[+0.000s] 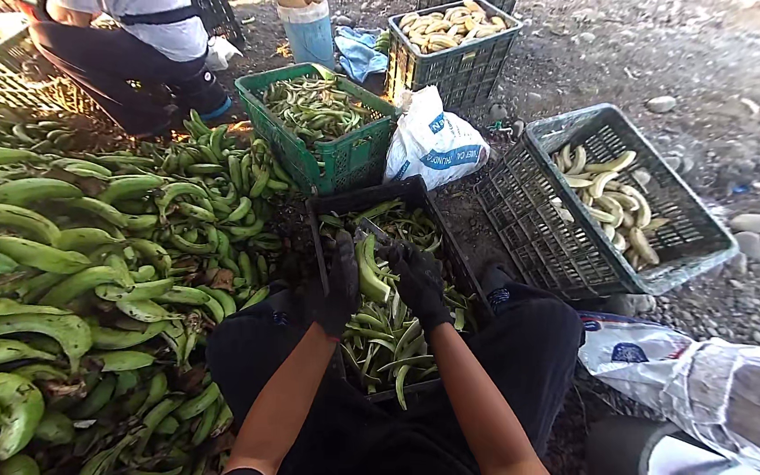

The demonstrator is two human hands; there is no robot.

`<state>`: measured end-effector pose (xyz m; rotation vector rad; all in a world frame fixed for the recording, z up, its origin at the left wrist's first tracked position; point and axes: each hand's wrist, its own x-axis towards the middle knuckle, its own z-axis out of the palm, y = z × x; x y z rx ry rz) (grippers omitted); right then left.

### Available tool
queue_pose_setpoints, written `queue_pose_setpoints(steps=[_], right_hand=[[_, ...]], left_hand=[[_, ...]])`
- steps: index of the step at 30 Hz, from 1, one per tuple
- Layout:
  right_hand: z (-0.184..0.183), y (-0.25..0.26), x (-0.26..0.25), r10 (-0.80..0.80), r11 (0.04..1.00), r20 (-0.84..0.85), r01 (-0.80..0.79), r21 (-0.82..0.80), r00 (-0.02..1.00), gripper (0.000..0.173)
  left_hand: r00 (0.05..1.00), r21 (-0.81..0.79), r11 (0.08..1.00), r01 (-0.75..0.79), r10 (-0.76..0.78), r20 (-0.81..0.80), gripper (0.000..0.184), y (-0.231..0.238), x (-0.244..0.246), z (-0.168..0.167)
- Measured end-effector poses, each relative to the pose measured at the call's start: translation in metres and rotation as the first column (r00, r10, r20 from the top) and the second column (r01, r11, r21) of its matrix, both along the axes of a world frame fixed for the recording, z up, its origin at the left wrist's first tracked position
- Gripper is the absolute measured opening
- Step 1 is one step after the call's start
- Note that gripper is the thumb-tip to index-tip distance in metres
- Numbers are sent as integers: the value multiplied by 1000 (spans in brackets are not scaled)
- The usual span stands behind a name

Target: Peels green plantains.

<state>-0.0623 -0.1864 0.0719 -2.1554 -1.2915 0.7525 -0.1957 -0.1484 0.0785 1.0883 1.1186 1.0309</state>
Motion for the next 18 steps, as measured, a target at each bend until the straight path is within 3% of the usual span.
queue_pose_setpoints(steps=[2,5,7,9,14,16,18], right_hand=[[-1,9,8,-48,999,-16,48,2,999,49],[-3,9,33,-68,996,-92,73,54,993,57],[3,2,44,-16,992,-88,27,124,996,58],[11,-11,46,73,991,-43,-68,115,996,58],[26,-48,38,344,936,108,-349,37,933,61],[24,-52,36,367,917,154,-385,107,917,64],[26,-46,34,369,926,90,-375,54,925,60]], left_hand=[[1000,59,998,7,-7,-3,54,0,-1,-2],[986,56,996,73,-81,146,51,-2,-9,1],[926,-20,988,151,-134,352,63,8,-10,6],[882,-45,973,226,-185,433,69,16,-18,5],[945,23,979,202,-201,258,58,22,-21,11],[936,52,971,235,-240,259,61,22,-21,10],[950,81,969,233,-245,196,61,20,-18,12]])
